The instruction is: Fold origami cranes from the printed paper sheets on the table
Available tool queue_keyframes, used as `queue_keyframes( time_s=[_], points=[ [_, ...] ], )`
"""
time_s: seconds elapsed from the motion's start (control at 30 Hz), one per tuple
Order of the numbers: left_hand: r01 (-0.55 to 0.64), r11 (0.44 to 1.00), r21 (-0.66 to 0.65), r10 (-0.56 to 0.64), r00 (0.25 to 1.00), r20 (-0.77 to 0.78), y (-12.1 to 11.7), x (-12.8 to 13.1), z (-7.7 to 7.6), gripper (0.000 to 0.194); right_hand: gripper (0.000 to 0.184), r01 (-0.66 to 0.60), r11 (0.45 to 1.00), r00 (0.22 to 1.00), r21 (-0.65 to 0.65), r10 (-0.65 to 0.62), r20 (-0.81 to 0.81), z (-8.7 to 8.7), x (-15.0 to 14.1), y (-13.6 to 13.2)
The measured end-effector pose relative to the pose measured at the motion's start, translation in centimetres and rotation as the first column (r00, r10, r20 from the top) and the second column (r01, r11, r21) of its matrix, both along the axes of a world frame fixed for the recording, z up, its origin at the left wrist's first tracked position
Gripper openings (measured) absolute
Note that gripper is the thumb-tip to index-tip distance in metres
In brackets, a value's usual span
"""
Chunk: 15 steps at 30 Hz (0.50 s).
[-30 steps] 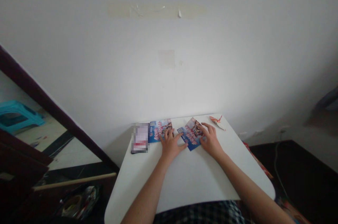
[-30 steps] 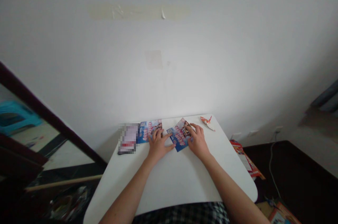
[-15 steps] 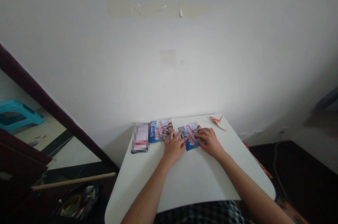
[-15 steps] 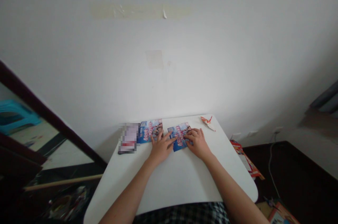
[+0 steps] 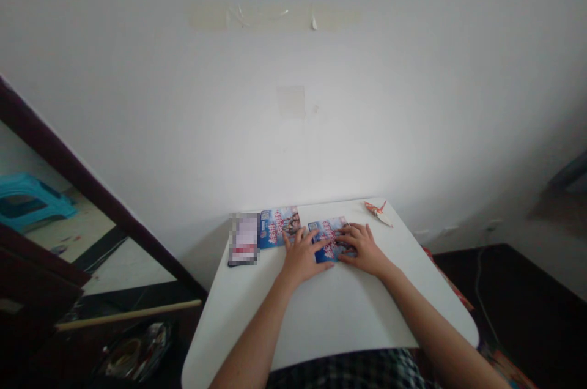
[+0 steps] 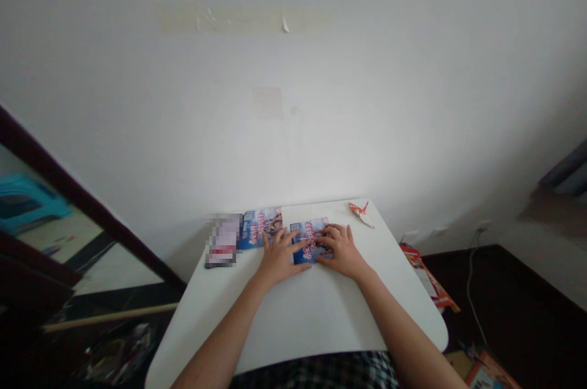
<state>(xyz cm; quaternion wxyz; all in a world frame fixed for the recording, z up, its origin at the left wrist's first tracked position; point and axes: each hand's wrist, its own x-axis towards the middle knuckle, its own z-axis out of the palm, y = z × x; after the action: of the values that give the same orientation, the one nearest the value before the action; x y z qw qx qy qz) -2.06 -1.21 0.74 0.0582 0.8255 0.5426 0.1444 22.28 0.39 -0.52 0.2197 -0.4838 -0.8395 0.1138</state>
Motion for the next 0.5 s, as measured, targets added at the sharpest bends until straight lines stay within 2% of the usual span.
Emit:
queue_keyframes(
  time_s=[0.3, 0.5],
  points=[
    [0.0, 1.0, 0.001, 0.0, 1.0, -0.003, 0.09, -0.31, 0.22, 0.053, 0.061, -0.037, 0.998, 0.999, -0.056, 0.039, 0.028, 0.72, 0.13, -0.15],
    [-0.002, 1.0, -0.005, 0.002, 0.999, 0.048, 0.27, -0.61, 0.14, 0.046, 0.053, -0.07, 0.995, 0.997, -0.067, 0.069, -0.017, 0.81, 0.3, -0.19]
  ],
)
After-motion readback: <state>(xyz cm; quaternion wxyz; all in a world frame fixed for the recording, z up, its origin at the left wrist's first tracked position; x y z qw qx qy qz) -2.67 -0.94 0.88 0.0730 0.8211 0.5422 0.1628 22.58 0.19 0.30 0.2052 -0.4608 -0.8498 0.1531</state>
